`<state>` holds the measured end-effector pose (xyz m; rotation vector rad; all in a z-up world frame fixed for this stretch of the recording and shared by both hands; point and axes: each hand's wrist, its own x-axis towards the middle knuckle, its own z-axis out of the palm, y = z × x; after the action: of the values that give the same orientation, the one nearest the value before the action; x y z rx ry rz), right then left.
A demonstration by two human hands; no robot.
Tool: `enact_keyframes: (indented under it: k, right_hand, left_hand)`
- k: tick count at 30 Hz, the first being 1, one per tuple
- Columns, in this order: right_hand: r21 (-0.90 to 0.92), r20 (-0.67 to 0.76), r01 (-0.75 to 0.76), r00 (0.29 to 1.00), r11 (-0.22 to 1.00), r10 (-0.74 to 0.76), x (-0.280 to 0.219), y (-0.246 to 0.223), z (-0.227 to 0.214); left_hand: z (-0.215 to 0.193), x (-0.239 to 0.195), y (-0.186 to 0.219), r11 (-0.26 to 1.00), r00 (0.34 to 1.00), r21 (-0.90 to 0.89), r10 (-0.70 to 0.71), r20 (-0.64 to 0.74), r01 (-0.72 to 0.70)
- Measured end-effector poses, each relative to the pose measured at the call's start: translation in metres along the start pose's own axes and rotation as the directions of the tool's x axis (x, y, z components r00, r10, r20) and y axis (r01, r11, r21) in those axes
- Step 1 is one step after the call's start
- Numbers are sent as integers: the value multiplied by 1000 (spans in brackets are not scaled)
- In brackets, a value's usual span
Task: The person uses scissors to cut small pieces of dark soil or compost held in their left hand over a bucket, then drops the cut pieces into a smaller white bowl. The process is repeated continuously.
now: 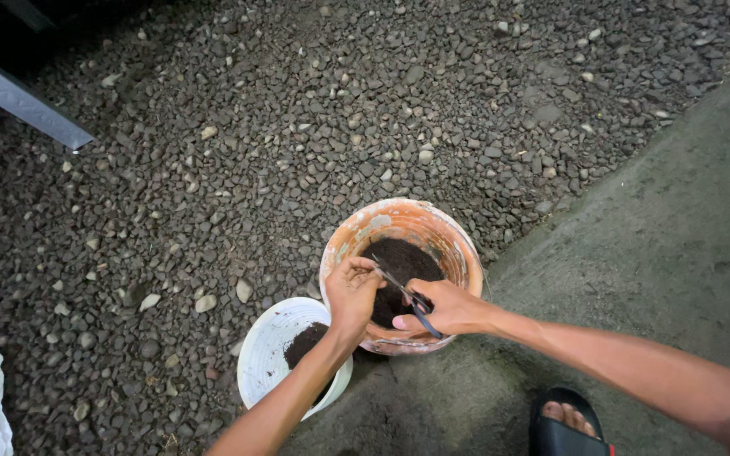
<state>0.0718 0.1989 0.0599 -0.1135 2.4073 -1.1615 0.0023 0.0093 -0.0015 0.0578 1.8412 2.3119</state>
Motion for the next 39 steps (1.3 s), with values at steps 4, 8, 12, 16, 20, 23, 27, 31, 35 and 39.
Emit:
enact_keyframes:
  k: [4, 8, 12, 16, 20, 23, 27, 31, 35, 39]
  right_hand:
    - [33, -62, 30, 998, 999, -28, 1, 1, 3]
    - [37, -141, 82, 987, 996, -76, 6, 5, 5]
    - [17, -181, 140, 974, 990, -135, 10, 10, 5]
    - [28, -192, 169, 968, 985, -161, 8, 13, 2]
    - [46, -238, 197, 954, 979, -181, 2, 10, 2]
    - [20, -234, 196, 954, 980, -186, 1, 7, 1]
    - [66, -152, 128, 981, 990, -117, 1, 10, -5]
    - [76, -115, 45, 993, 996, -36, 1, 22, -6]
    - [-16, -66, 24, 998, 1000, -25, -2, 35, -16]
    - [-209, -85, 93, 990, 973, -113, -2, 40, -25]
  left_hand:
    - [5, -2, 1, 999, 999, -5, 37, -15, -37]
    - [8, -2, 0, 997, 998, 58, 54, -22, -53]
    - [6, -2, -4, 997, 998, 43, 60, 12, -61]
    - [0, -2, -5, 998, 999, 27, 49, 12, -49]
    - [-2, -1, -4, 1000, 1000, -7, 24, 5, -24]
    - [-2, 0, 1, 999, 1000, -52, 14, 7, -14]
    - [-6, 2, 9, 996, 1000, -92, 4, 22, -2]
    - [-17, 2, 7, 998, 998, -54, -7, 63, 11]
    - [-30, 18, 0, 977, 968, 168, 93, 235, -134]
    - [-49, 35, 2, 844, 922, 477, 51, 383, -245]
